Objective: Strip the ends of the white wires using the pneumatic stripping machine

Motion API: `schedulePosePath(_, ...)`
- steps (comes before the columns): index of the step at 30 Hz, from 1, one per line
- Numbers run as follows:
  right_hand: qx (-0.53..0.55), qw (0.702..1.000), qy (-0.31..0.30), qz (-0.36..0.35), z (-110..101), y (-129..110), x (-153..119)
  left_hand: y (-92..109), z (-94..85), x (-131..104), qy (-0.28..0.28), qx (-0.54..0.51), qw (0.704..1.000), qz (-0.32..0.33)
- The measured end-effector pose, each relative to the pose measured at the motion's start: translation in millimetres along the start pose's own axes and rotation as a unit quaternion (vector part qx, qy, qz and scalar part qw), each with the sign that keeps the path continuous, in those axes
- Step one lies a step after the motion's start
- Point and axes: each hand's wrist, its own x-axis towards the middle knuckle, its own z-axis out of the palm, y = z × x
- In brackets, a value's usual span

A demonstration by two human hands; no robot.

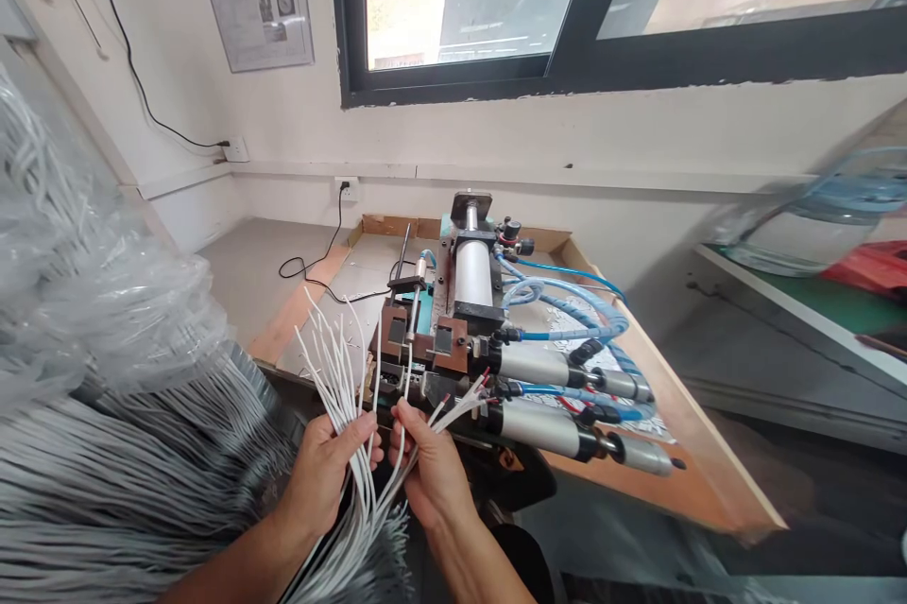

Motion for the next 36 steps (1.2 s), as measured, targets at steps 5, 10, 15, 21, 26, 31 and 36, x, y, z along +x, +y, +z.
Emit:
schedulePosePath(5,0.033,0.998,-0.001,0.061,-0.3,0.0,7.7,0.4,-0.9,-0.1,-0.005,-0.001,1.0,0.002)
schedulePosePath(10,0.024,0.994,-0.054,0.095,0.6,-2.8,5.9,-2.8,-0.3,-1.2,-0.02,0.008,1.0,0.022)
schedulePosePath(15,-0.041,0.995,-0.081,0.052,7.0,-0.5,-5.8,-9.1,-0.9,-3.9,-0.056,0.023,0.997,0.048)
schedulePosePath(21,-0.105,0.985,-0.025,-0.132,-0.9,11.0,-18.4,-7.8,-6.2,-4.7,-0.027,0.054,0.995,0.082)
schedulePosePath(26,-0.109,0.984,0.019,-0.137,-2.8,8.8,-18.9,-6.9,-8.3,-4.3,0.031,0.055,0.996,0.058)
schedulePosePath(31,-0.071,0.993,0.04,-0.089,2.0,3.9,-13.7,-5.7,-7.1,-6.7,0.045,0.036,0.997,0.045)
schedulePosePath(36,-0.047,0.996,0.036,-0.066,3.4,2.7,-10.8,-7.9,-9.1,-6.5,0.041,0.047,0.997,0.048)
